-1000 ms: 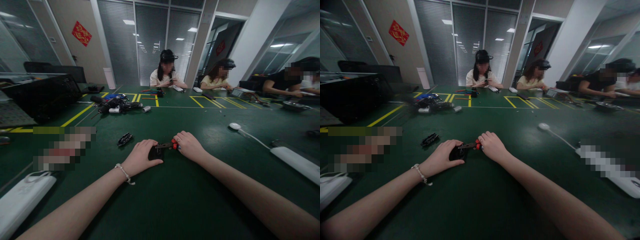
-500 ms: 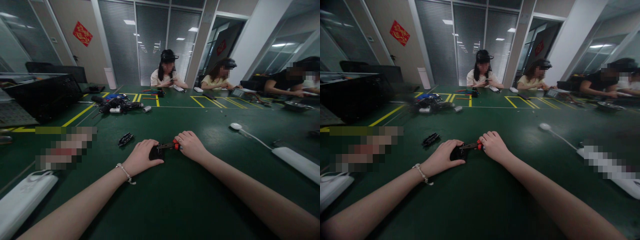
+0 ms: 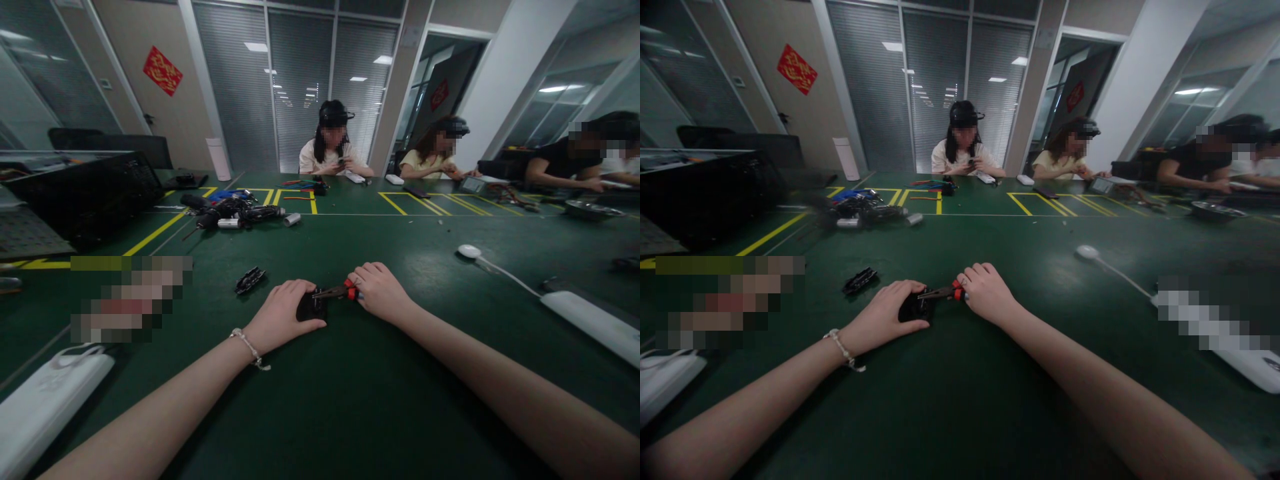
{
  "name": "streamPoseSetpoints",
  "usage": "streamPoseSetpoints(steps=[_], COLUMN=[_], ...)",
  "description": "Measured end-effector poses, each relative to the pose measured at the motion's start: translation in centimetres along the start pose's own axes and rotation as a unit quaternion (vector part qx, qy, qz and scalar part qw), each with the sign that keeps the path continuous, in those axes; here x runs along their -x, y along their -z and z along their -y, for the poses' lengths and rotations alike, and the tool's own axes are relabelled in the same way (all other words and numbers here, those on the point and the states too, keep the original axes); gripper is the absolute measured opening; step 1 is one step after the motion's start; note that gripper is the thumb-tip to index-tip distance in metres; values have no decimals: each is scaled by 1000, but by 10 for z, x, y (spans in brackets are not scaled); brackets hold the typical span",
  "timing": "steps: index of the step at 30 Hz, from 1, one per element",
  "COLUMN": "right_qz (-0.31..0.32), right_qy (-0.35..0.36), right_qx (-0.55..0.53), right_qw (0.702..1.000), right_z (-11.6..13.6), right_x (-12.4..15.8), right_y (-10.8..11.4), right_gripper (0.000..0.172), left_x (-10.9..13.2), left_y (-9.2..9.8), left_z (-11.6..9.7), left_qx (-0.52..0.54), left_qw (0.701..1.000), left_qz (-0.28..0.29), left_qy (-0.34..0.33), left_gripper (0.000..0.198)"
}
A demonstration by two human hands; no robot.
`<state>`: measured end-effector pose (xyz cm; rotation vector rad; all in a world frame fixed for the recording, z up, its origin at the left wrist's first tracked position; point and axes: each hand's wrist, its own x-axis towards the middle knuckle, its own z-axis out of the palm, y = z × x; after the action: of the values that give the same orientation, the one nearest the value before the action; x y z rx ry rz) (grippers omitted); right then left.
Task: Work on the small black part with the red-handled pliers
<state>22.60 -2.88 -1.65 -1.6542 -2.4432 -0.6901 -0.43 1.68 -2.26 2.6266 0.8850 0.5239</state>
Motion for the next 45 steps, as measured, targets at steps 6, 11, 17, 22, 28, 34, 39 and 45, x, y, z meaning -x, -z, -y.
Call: streamPoseSetpoints(steps=[6, 11, 17, 22, 28, 34, 39, 45], right_qz=[5, 4, 4, 6, 11, 17, 15, 16], right_qy=[1, 1, 0, 1, 1, -2, 2, 2], right_qx=[-4, -2, -1, -4, -8, -14, -11, -4], right_qw=[1000, 1000, 1000, 1000, 1000, 1000, 1000, 1000], right_z=[1, 1, 1, 1, 1, 1, 2, 1], right_x=[-1, -1, 0, -1, 0, 1, 0, 1], right_y=[0, 2, 1, 0, 3, 4, 4, 3], right_gripper=[27, 26, 26, 26, 26, 27, 27, 26], left_x=[-1, -1, 0, 0, 0, -1, 0, -1], left_y=[0, 0, 2, 1, 2, 1, 1, -2], left_z=[0, -1, -2, -1, -1, -1, -1, 1], left_qx=[-1, -3, -1, 2, -2, -2, -3, -8], left_qw=[1000, 1000, 1000, 1000, 1000, 1000, 1000, 1000], left_qz=[-2, -2, 1, 0, -1, -2, -1, -11], left_qy=[2, -1, 1, 3, 2, 0, -2, -5], left_gripper=[58, 56, 56, 56, 56, 56, 55, 56])
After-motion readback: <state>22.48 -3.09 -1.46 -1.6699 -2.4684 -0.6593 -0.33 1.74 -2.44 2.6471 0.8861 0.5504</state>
